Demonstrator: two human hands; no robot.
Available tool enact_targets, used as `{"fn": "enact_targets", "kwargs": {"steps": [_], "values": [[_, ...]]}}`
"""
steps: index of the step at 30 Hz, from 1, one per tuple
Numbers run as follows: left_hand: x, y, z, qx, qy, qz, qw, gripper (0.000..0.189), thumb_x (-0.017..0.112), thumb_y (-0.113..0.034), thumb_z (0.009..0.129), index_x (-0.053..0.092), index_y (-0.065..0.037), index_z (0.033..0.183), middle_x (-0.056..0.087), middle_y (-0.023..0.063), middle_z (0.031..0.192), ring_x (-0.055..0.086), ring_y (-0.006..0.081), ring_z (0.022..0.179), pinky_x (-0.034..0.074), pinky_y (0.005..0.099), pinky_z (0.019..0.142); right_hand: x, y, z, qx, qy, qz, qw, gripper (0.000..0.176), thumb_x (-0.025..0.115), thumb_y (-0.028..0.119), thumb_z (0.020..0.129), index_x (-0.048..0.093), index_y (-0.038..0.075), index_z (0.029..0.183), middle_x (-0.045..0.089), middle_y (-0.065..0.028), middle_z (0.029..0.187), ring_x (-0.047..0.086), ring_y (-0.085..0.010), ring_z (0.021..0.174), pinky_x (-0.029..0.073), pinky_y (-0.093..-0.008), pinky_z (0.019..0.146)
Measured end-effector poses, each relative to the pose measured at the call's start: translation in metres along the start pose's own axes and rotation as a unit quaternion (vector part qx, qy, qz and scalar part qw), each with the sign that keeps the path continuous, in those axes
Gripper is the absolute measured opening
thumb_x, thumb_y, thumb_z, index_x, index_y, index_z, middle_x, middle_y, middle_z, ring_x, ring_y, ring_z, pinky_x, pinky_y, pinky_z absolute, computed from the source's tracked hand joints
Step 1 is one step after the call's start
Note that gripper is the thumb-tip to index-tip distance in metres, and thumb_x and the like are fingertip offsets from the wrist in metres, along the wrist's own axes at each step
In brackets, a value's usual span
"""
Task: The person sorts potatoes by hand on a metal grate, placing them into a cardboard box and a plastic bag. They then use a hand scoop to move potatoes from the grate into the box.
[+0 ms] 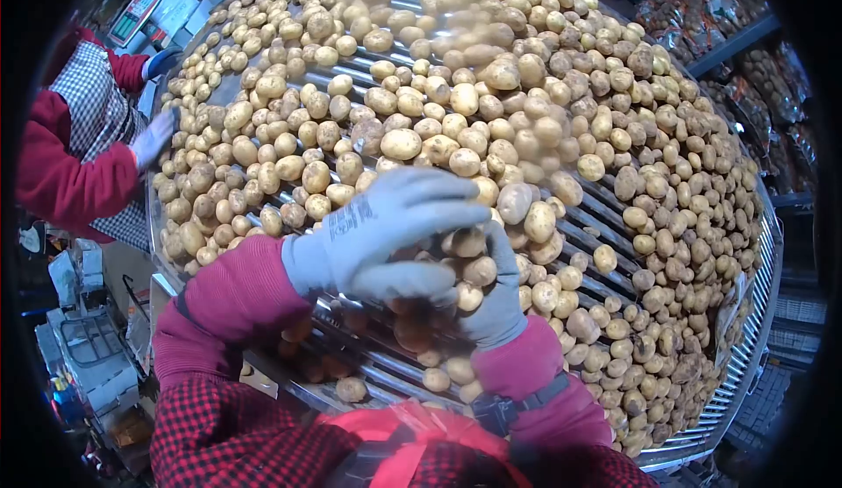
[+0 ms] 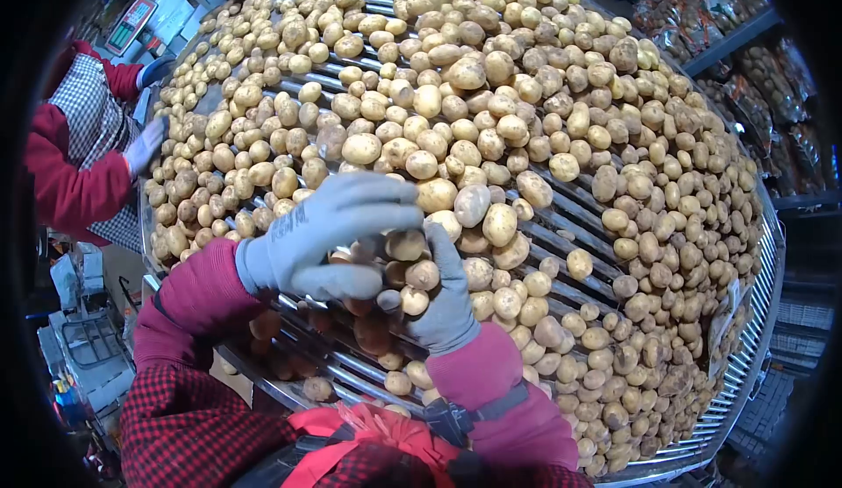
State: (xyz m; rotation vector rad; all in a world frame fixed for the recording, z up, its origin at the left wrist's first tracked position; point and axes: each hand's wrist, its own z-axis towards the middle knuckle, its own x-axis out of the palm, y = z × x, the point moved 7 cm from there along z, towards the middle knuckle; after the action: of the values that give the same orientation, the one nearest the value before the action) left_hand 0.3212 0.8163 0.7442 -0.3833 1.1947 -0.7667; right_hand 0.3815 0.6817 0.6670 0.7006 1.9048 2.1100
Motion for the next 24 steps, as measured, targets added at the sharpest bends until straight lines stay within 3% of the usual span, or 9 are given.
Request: {"fn": "enact_targets", "kwargs": {"steps": [1, 2, 3, 4, 6, 7, 12, 20, 24], "values": [[-0.003, 0.007, 0.005, -0.003, -0.040, -0.032, 0.999, 0.058, 0.069, -0.033, 0.095, 0.058, -0.007, 0.146, 0.059, 0.0185, 0.143, 0.055, 0.0381, 0.132, 0.042, 0.0501, 0.111, -0.002, -0.016, 0.001, 0.131, 0.003, 0.303, 0.944, 0.049, 0.049, 0.043, 0.109, 0.049, 0.010, 0.145, 0.064, -0.0131, 0.132, 0.069, -0.0259, 0.112, 0.062, -0.0331, 0.085], [-0.004, 0.015, 0.011, -0.006, -0.079, -0.065, 0.995, 0.058, 0.070, -0.033, 0.094, 0.059, -0.009, 0.145, 0.060, 0.0193, 0.141, 0.056, 0.0388, 0.130, 0.044, 0.0496, 0.109, 0.001, -0.027, -0.002, 0.245, 0.007, 0.573, 0.782, 0.053, 0.041, 0.052, 0.111, 0.052, 0.012, 0.144, 0.065, -0.0126, 0.131, 0.070, -0.0258, 0.108, 0.063, -0.0306, 0.081], [-0.003, 0.027, 0.021, -0.054, -0.108, -0.084, 0.989, 0.053, 0.068, -0.031, 0.097, 0.060, -0.008, 0.144, 0.062, 0.0195, 0.139, 0.056, 0.0379, 0.131, 0.044, 0.0480, 0.111, -0.007, -0.029, -0.008, 0.230, 0.051, 0.611, 0.756, 0.053, 0.042, 0.053, 0.110, 0.054, 0.014, 0.144, 0.065, -0.0129, 0.131, 0.070, -0.0260, 0.102, 0.063, -0.0295, 0.075], [-0.002, 0.041, 0.035, -0.071, -0.131, -0.053, 0.987, 0.050, 0.068, -0.033, 0.098, 0.062, -0.009, 0.141, 0.063, 0.0183, 0.139, 0.056, 0.0364, 0.132, 0.045, 0.0471, 0.111, -0.019, -0.035, -0.017, 0.265, -0.056, 0.567, 0.778, 0.054, 0.040, 0.053, 0.111, 0.051, 0.014, 0.147, 0.065, -0.0159, 0.130, 0.071, -0.0274, 0.099, 0.062, -0.0330, 0.068], [0.018, 0.061, 0.069, -0.030, -0.140, -0.007, 0.990, 0.052, 0.069, -0.038, 0.097, 0.062, -0.011, 0.141, 0.063, 0.0168, 0.139, 0.058, 0.0360, 0.128, 0.046, 0.0465, 0.109, -0.029, -0.024, -0.021, 0.251, -0.042, 0.553, 0.793, 0.054, 0.043, 0.059, 0.107, 0.052, 0.022, 0.146, 0.062, -0.0168, 0.132, 0.067, -0.0309, 0.100, 0.050, -0.0318, 0.052], [0.029, 0.059, 0.090, -0.001, -0.090, 0.011, 0.996, 0.052, 0.068, -0.041, 0.097, 0.062, -0.012, 0.141, 0.064, 0.0163, 0.137, 0.059, 0.0358, 0.126, 0.046, 0.0469, 0.107, -0.045, -0.027, -0.031, 0.252, -0.099, 0.469, 0.841, 0.056, 0.044, 0.060, 0.107, 0.051, 0.022, 0.147, 0.062, -0.0199, 0.132, 0.067, -0.0348, 0.094, 0.053, -0.0346, 0.054], [0.128, 0.062, 0.121, 0.092, 0.063, 0.182, 0.977, 0.042, 0.061, -0.042, 0.101, 0.064, -0.018, 0.135, 0.066, 0.0091, 0.126, 0.060, 0.0317, 0.120, 0.039, 0.0537, 0.105, -0.076, -0.008, -0.061, 0.174, -0.064, 0.587, 0.788, 0.058, 0.043, 0.054, 0.107, 0.049, 0.015, 0.149, 0.063, -0.0221, 0.131, 0.066, -0.0344, 0.108, 0.063, -0.0466, 0.077], [0.032, 0.063, 0.037, -0.152, 0.099, 0.285, 0.941, 0.056, 0.081, -0.018, 0.071, 0.068, -0.018, 0.125, 0.066, 0.0069, 0.123, 0.060, 0.0301, 0.119, 0.040, 0.0500, 0.106, -0.091, -0.002, -0.075, 0.142, -0.120, 0.528, 0.829, 0.060, 0.043, 0.047, 0.109, 0.045, 0.006, 0.152, 0.066, -0.0087, 0.120, 0.062, -0.0344, 0.118, 0.063, -0.0485, 0.082], [-0.001, 0.067, 0.002, -0.108, 0.103, 0.371, 0.917, 0.053, 0.080, -0.019, 0.070, 0.070, -0.015, 0.123, 0.067, 0.0079, 0.127, 0.058, 0.0308, 0.127, 0.039, 0.0510, 0.110, -0.086, -0.001, -0.070, 0.118, -0.075, 0.561, 0.816, 0.058, 0.045, 0.047, 0.108, 0.047, 0.009, 0.152, 0.068, -0.0146, 0.119, 0.068, -0.0392, 0.105, 0.064, -0.0470, 0.077]]}}
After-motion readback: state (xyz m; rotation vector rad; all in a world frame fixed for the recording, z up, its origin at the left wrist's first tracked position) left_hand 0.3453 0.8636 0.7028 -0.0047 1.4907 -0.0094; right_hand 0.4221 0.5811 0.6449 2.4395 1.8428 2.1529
